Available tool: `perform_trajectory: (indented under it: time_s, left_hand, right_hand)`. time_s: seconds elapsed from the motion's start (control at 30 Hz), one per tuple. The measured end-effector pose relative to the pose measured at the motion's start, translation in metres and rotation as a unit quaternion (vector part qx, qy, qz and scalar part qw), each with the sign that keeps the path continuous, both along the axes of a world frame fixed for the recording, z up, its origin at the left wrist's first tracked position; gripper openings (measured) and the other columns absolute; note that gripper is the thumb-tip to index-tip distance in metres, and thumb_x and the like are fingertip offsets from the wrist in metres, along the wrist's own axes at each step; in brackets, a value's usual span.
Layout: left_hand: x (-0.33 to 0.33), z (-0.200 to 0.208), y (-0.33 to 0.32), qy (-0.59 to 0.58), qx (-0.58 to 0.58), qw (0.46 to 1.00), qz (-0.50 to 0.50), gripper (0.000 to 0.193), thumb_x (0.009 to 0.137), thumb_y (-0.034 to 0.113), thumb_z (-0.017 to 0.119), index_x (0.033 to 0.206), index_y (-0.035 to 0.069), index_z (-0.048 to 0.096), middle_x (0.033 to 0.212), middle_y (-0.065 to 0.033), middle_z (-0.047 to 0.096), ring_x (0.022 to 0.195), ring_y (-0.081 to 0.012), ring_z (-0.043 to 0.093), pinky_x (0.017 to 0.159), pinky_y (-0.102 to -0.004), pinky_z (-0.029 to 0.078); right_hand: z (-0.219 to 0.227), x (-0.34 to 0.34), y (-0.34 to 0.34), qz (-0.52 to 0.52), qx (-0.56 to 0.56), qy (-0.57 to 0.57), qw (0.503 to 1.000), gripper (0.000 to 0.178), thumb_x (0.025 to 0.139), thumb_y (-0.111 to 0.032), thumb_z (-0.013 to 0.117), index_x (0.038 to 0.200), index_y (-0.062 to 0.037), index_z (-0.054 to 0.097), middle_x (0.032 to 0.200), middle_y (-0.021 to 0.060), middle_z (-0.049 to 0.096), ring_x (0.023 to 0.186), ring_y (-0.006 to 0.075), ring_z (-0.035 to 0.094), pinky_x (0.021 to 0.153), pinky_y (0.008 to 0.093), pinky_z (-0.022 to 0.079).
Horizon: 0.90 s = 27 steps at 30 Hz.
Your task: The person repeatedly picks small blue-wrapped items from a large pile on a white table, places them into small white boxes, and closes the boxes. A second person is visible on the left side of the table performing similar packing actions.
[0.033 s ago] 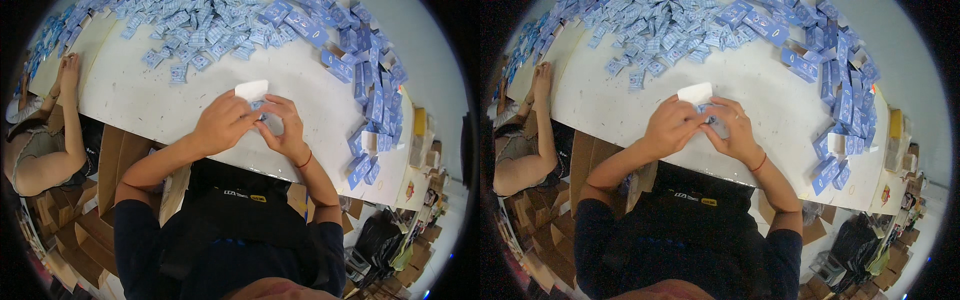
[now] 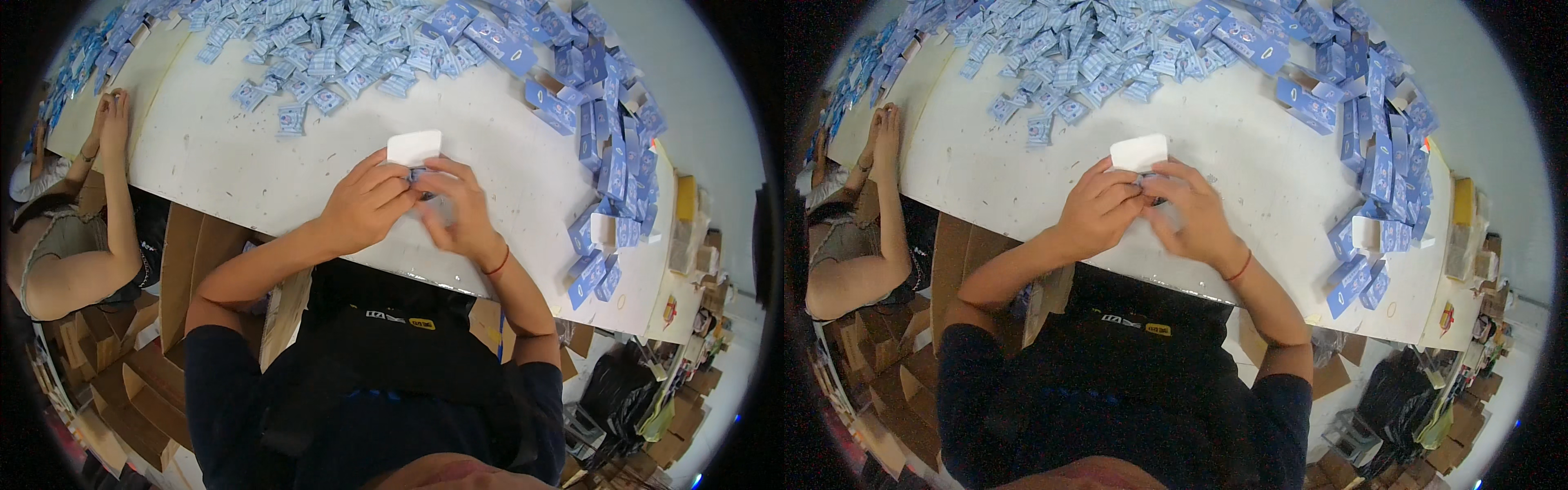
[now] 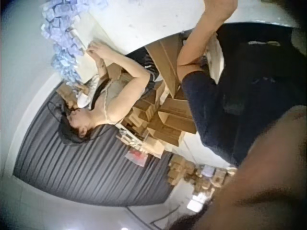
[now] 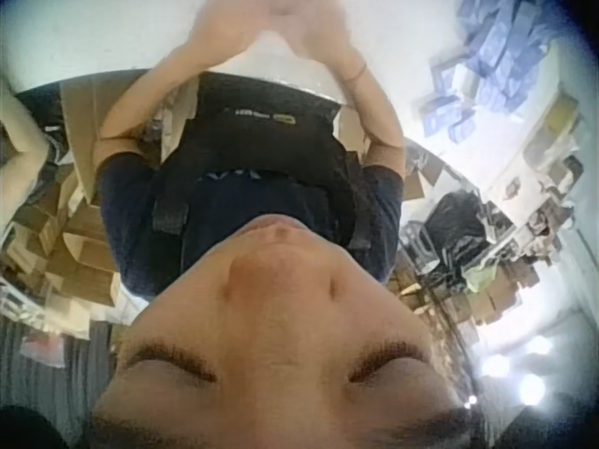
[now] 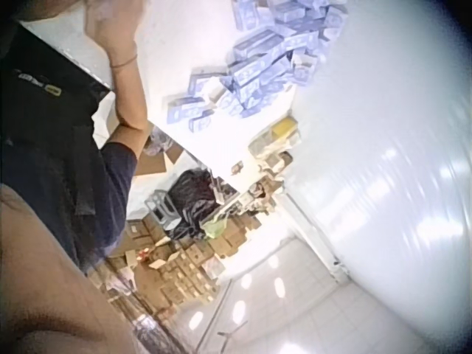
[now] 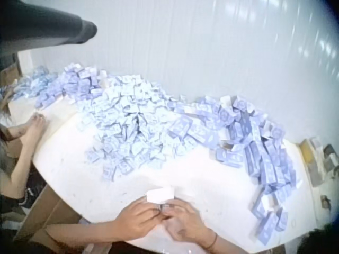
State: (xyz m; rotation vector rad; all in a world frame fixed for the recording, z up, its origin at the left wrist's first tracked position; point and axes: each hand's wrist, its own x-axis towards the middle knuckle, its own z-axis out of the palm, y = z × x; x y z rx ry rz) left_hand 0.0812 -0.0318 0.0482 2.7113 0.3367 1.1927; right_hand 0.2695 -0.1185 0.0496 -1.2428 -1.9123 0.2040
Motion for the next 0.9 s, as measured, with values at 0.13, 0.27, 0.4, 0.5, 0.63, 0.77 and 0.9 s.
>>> perform_trajectory:
  time_s: [0.13,0.27,0.4,0.5,0.63,0.77,0.9]
  left_hand:
    - [-0.001,0.003,0.001,0.038,-0.044,0.998,-0.016,0.031,0.072,0.016,0.076,0.097,0.009,0.060,0.095,-0.0046,0.061,0.102,-0.0229,0.058,0.108,-0.0535,0.032]
    - [0.000,-0.005,0.003,0.068,-0.033,0.996,-0.051,0.030,0.076,0.015,0.071,0.099,0.010,0.054,0.101,-0.0046,0.060,0.106,-0.0235,0.056,0.110,-0.0546,0.028]
    - [0.008,-0.017,0.000,0.030,-0.048,0.997,-0.061,0.027,0.080,0.015,0.067,0.104,0.008,0.056,0.111,-0.0069,0.058,0.114,-0.0232,0.052,0.108,-0.0505,0.032]
    - [0.009,-0.026,-0.014,-0.217,-0.274,0.936,-0.027,0.035,0.087,0.016,0.064,0.119,0.004,0.055,0.118,-0.0086,0.057,0.118,-0.0216,0.050,0.106,-0.0463,0.034]
    - [0.001,-0.026,-0.012,-0.122,-0.650,0.746,-0.074,0.044,0.095,0.016,0.056,0.135,0.001,0.048,0.123,-0.0110,0.057,0.121,-0.0199,0.050,0.102,-0.0373,0.038]
    - [0.017,-0.029,-0.020,-0.232,-0.547,0.795,-0.124,0.027,0.091,-0.004,0.047,0.114,0.000,0.060,0.122,-0.0128,0.060,0.114,-0.0192,0.056,0.096,-0.0321,0.042]
    - [0.016,-0.035,-0.022,-0.209,-0.530,0.815,-0.106,0.027,0.089,-0.009,0.044,0.107,0.001,0.062,0.122,-0.0139,0.061,0.110,-0.0198,0.059,0.094,-0.0327,0.044]
  right_hand:
    - [0.002,-0.004,0.001,0.020,0.023,0.049,0.998,0.051,0.075,-0.006,0.073,0.121,-0.0028,0.053,0.120,0.0174,0.059,0.120,0.0329,0.053,0.102,0.0443,0.042]
    - [-0.007,-0.005,-0.004,0.022,-0.097,0.375,0.922,0.047,0.085,-0.007,0.067,0.127,-0.0024,0.047,0.125,0.0154,0.056,0.122,0.0267,0.051,0.109,0.0436,0.035]
    - [-0.027,0.002,-0.001,0.048,-0.215,0.519,0.826,0.039,0.093,-0.004,0.059,0.129,-0.0037,0.044,0.122,0.0106,0.057,0.117,0.0181,0.052,0.101,0.0369,0.040]
    - [-0.016,-0.003,0.003,0.045,-0.225,0.544,0.807,0.036,0.093,-0.002,0.057,0.127,-0.0035,0.046,0.117,0.0074,0.058,0.113,0.0150,0.053,0.096,0.0338,0.043]
    - [-0.015,-0.005,0.004,0.045,-0.204,0.539,0.816,0.022,0.091,0.001,0.057,0.112,-0.0024,0.059,0.114,0.0075,0.059,0.111,0.0167,0.055,0.094,0.0330,0.044]
    - [-0.014,0.001,0.006,0.105,-0.087,0.333,0.933,0.015,0.086,0.002,0.061,0.098,-0.0039,0.069,0.118,0.0104,0.058,0.110,0.0219,0.057,0.095,0.0352,0.045]
    - [0.005,0.007,0.005,0.095,-0.113,0.273,0.951,0.023,0.080,0.002,0.069,0.101,-0.0070,0.072,0.119,0.0105,0.058,0.109,0.0235,0.058,0.095,0.0359,0.046]
